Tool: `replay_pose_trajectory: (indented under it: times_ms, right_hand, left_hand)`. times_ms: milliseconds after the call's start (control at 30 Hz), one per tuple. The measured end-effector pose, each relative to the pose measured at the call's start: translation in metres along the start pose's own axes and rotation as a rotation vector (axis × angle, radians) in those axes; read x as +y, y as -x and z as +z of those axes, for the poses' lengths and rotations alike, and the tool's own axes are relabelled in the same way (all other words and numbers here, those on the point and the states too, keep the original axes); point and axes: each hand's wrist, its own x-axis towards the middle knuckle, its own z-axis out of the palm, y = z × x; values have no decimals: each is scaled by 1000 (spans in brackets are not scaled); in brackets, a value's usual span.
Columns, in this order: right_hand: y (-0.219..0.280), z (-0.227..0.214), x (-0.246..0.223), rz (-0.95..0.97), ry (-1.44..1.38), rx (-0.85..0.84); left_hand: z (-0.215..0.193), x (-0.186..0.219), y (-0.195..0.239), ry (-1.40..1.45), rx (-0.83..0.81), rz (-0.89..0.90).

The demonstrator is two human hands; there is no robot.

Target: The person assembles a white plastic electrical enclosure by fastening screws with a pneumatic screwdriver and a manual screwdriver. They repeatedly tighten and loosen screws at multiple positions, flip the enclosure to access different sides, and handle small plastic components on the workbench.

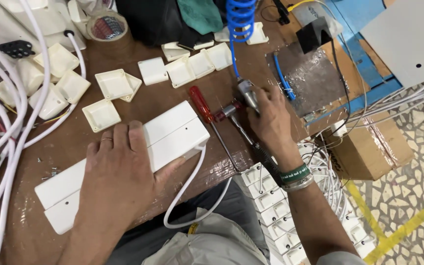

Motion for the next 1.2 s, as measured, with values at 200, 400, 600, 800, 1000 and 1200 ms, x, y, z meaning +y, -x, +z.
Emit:
replay_pose_trajectory:
  times_ms: [200,400,600,800,1000,1200]
  right_hand:
    - [-13,18,23,79,45,90]
    - [-16,-1,-16,-73,90,236]
    - [33,-3,-38,-148,-132,34]
    - [50,5,-20,-77,-133,-25]
    - [35,-13,-15,12,-245,-67]
    - [-23,-4,-2,-97,-238,-33]
  left_hand:
    - [0,-2,-1,15,-12,3]
    - [0,-2,0,16,12,-7]
    - [1,0,-1,46,4,-16]
    - [-1,2,0,71,7,-19]
    - [-1,1,-2,38,22,-7]
    - [2,0,0,8,32,18]
